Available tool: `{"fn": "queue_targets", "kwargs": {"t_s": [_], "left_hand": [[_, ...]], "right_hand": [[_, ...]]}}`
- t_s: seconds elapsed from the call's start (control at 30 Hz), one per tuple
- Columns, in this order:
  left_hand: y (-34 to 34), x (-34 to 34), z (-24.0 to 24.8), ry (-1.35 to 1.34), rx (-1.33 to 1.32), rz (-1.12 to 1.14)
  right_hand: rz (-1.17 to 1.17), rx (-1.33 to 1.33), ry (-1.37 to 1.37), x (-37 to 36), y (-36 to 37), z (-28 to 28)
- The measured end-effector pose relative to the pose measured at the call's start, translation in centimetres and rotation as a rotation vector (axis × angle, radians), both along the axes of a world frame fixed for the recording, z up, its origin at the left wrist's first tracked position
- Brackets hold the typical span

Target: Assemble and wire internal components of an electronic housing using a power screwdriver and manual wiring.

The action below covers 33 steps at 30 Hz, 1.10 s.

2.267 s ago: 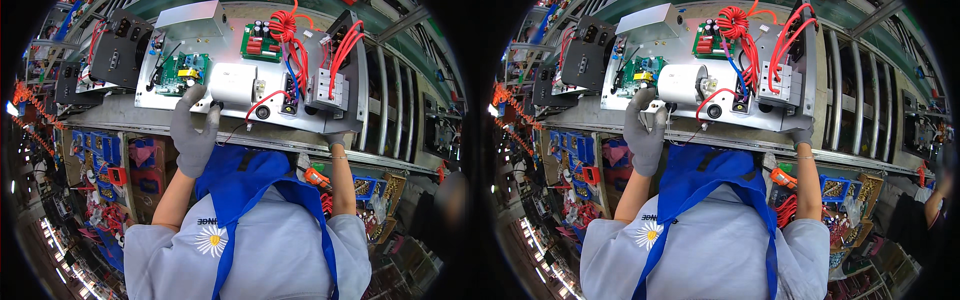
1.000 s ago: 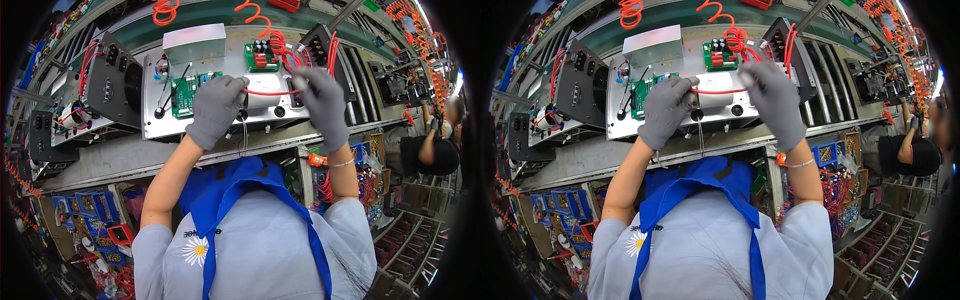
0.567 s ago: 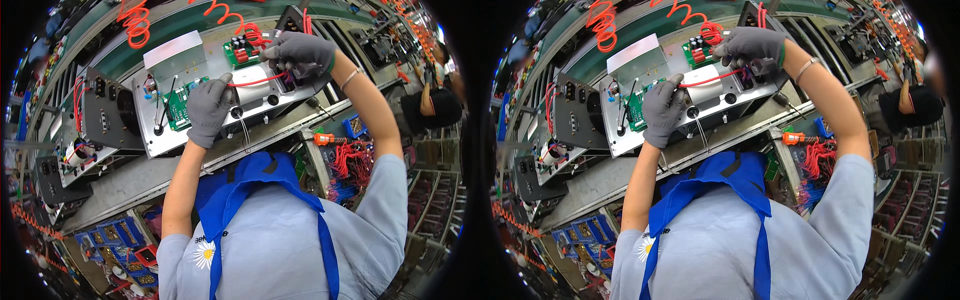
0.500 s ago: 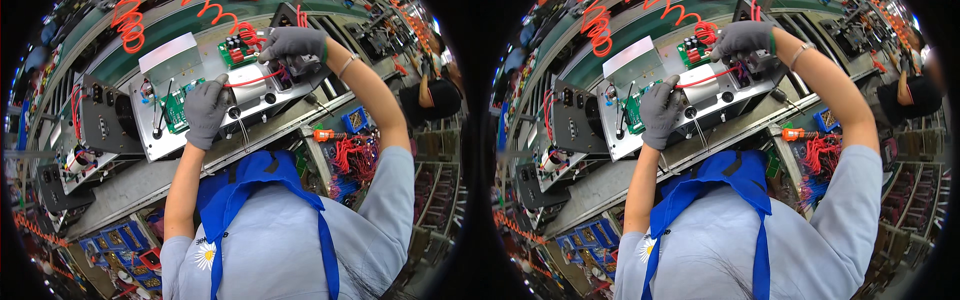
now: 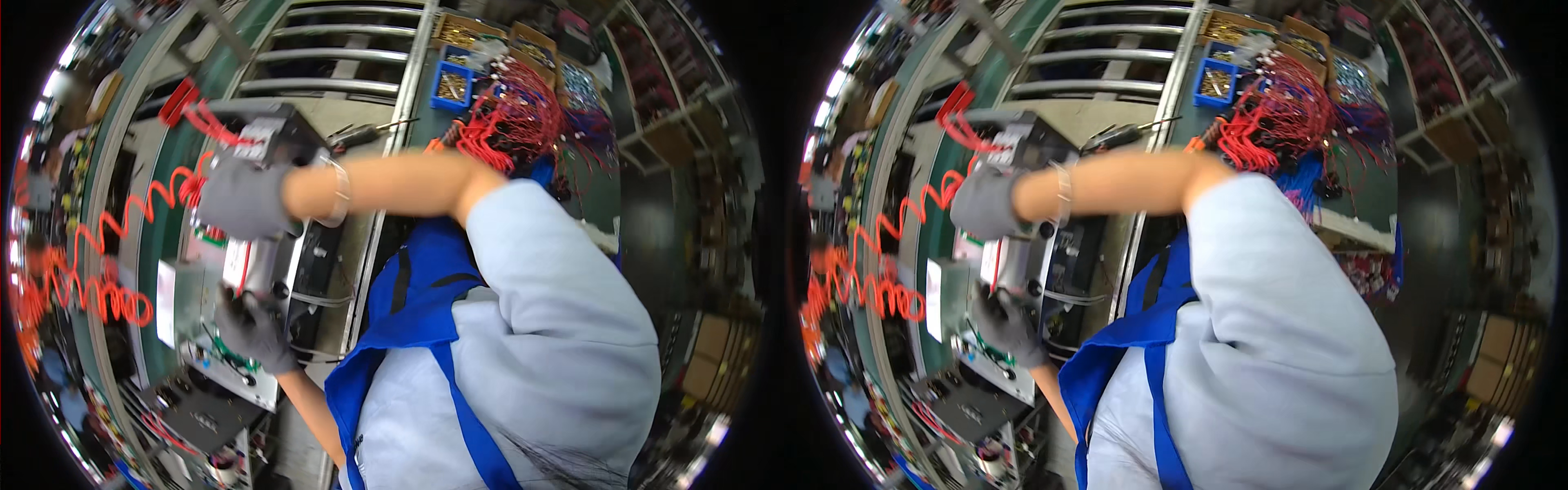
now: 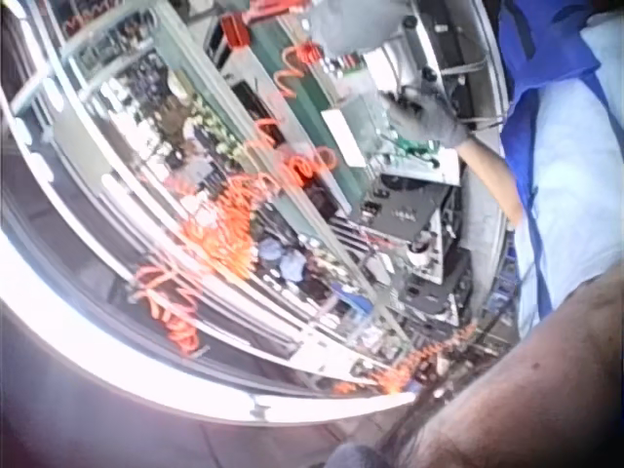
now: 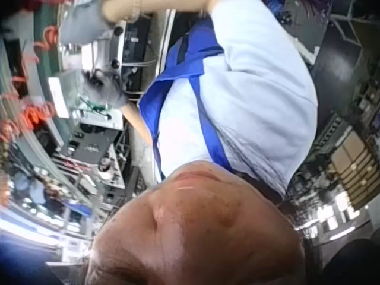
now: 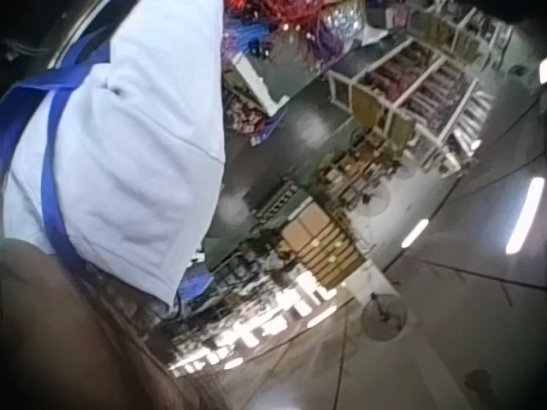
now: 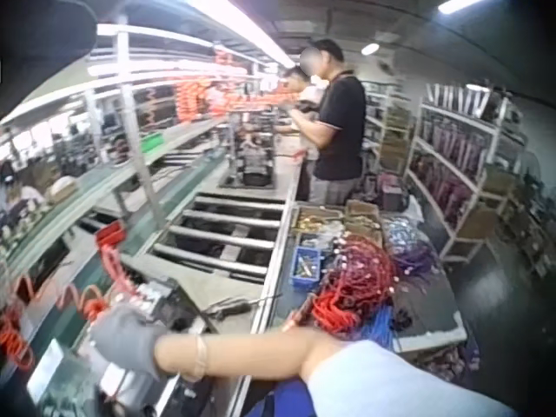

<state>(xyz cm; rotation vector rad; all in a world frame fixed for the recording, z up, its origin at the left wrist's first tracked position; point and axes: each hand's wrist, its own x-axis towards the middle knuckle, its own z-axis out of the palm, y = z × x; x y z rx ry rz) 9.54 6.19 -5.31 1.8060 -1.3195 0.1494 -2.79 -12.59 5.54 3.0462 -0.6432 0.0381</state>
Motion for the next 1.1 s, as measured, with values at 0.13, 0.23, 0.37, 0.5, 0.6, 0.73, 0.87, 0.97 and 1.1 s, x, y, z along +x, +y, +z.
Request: {"fn": "queue_targets", "kwargs": {"t_s": [0.13, 0.23, 0.37, 0.5, 0.6, 0.73, 0.87, 0.97, 1.1], "left_hand": [[1.8, -2.3, 1.1, -0.288, -0.164, 0.082], [3.5, -3.2, 1.2, -0.236, -0.318, 0.025], [1.4, -5.6, 2.7, -0.074, -0.334, -0.028], [-1.8, -8.1, 3.7, 0.066, -0.35, -0.122], [-2.8, -9.6, 4.0, 0.161, -0.372, -0.197], [-2.7, -9.5, 2.6, 0.159, -0.366, -0.214], [-2.1, -8.5, 2.6, 0.194, -0.318, -0.189], [-2.3, -7.9, 2.9, 0.233, -0.271, -0.217], [-3.1, -8.2, 2.6, 0.299, -0.321, -0.236]], "right_hand": [[-0.347, 0.087, -1.182, -11.9, 1.4, -7.1], [-0.81, 0.192, -0.971, -23.3, 2.0, -14.6], [-1.341, 0.166, -0.51, -35.7, 3.0, -20.3], [-1.288, 0.146, -0.484, -37.1, 1.4, -22.2], [-1.398, 0.19, -0.221, -34.9, -2.5, -22.5], [-1.449, 0.219, -0.015, -35.1, -6.4, -25.7], [-1.362, 0.407, -0.556, -38.4, -5.6, -20.4], [-1.37, 0.692, -0.996, -42.6, -3.9, -17.8], [-1.35, 0.686, -1.29, -47.1, -0.6, -10.5]]}}
